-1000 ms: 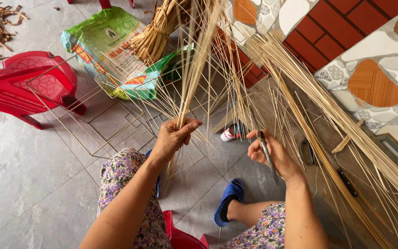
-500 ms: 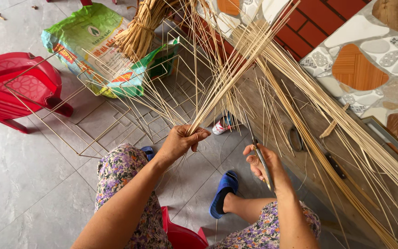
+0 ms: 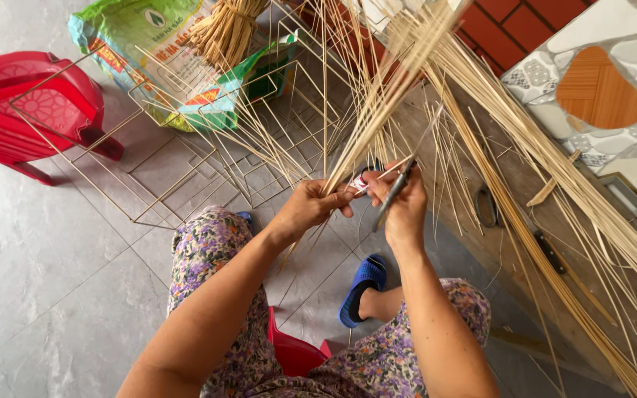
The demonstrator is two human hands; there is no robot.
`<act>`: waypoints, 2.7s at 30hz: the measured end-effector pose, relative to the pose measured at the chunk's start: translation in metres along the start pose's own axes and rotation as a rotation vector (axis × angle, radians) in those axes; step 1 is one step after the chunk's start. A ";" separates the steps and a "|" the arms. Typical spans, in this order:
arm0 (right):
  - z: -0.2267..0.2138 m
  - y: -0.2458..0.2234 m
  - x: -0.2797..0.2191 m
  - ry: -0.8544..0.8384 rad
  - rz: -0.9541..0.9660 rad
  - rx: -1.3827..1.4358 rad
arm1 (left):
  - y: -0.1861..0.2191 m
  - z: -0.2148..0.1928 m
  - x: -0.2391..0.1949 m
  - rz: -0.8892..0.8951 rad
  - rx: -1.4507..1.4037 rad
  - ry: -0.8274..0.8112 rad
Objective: The person sits on a low stool and processes long, thin bamboo strips. They use shears to trim the ends of the strips and a knife to shave and smooth them. The person also uses a handheld torch to heat the bamboo, likely to straighten or dry it.
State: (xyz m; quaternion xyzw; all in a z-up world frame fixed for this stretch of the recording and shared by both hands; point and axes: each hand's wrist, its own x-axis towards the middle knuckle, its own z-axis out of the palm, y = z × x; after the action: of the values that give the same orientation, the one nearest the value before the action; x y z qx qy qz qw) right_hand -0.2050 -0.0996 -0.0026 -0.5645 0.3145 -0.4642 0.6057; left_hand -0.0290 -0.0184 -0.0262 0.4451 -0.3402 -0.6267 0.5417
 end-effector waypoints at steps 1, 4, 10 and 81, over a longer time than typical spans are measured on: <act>0.005 0.001 0.001 0.017 0.002 -0.020 | -0.002 0.001 0.000 -0.007 0.023 0.015; 0.001 -0.003 0.013 0.080 0.009 -0.046 | 0.001 -0.003 -0.002 -0.032 0.091 0.069; -0.096 -0.043 0.050 0.491 -0.065 0.119 | 0.016 -0.042 -0.011 -0.047 0.224 0.237; 0.143 0.057 0.071 -0.287 0.145 -0.154 | 0.001 -0.113 -0.023 0.301 -0.404 0.612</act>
State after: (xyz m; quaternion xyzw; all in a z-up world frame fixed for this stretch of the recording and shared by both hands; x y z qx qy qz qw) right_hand -0.0371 -0.1130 -0.0243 -0.6456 0.2991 -0.3085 0.6313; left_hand 0.0766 0.0104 -0.0630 0.4407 -0.0945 -0.4330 0.7806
